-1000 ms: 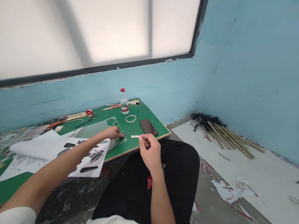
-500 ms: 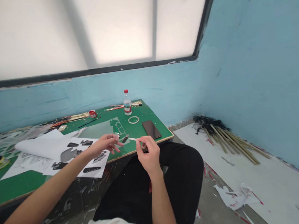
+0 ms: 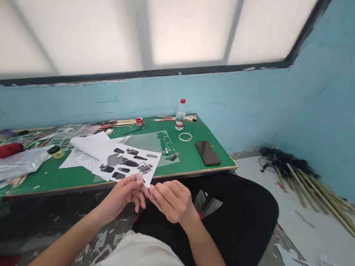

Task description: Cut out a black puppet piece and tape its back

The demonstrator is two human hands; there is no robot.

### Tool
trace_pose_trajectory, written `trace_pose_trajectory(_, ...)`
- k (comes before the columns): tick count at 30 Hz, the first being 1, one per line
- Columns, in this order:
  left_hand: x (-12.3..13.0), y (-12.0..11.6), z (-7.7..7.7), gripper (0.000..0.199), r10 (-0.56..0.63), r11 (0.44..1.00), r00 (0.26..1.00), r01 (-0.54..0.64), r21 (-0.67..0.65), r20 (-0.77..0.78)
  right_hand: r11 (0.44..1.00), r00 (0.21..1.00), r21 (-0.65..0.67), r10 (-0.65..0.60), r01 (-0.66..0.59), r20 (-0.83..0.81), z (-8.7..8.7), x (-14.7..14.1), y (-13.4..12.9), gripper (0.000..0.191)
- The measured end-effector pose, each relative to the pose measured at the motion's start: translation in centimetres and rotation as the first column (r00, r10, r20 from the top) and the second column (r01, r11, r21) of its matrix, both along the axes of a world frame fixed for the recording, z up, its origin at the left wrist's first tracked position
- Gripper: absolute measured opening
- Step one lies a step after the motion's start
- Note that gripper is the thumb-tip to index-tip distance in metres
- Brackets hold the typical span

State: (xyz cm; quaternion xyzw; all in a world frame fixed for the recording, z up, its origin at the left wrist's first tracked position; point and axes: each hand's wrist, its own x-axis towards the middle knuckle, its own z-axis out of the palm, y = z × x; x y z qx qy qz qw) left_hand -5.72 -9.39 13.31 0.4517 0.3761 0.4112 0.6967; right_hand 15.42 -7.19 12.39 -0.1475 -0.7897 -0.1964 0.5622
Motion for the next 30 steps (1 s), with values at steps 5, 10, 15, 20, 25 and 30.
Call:
trace_pose_trajectory(5, -0.2, -1.3, -1.3, 0.028, 0.16, 0.987, 0.982, -0.158, -0.032, 0.1, 1.0, 0.999, -0.031, 0.001, 0.0, 0.036, -0.6, -1.5, -0.7, 0.014)
trace_pose_trajectory(10, -0.7, -1.6, -2.8, 0.024, 0.308, 0.95, 0.93, -0.29, -0.115, 0.202, 1.0, 0.986, -0.015, 0.023, -0.021, 0.167, -0.7, -2.8, -0.3, 0.007)
trace_pose_trajectory(15, -1.6, -2.3, -3.1, 0.035, 0.302, 0.949, 0.913, -0.26, -0.179, 0.275, 0.994, 0.938, 0.078, 0.043, -0.075, 0.345, 0.2, -2.7, 0.5, 0.008)
trace_pose_trajectory(20, -1.3, -3.2, -3.4, 0.046, 0.249, 0.956, 0.912, -0.177, -0.234, 0.326, 0.974, 0.876, 0.184, 0.026, -0.129, 0.481, 0.4, -1.4, -0.1, 0.01)
trace_pose_trajectory(25, -0.7, -3.3, -4.4, 0.041, 0.248, 0.933, 0.906, -0.128, -0.336, 0.342, 0.972, 0.876, 0.186, 0.035, -0.142, 0.482, -0.9, -0.7, -0.4, 0.015)
trace_pose_trajectory(30, -0.6, -3.0, -4.9, 0.045, 0.275, 0.892, 0.907, -0.118, -0.436, 0.319, 0.983, 0.86, 0.097, 0.084, -0.153, 0.503, -3.1, -0.6, -0.3, 0.021)
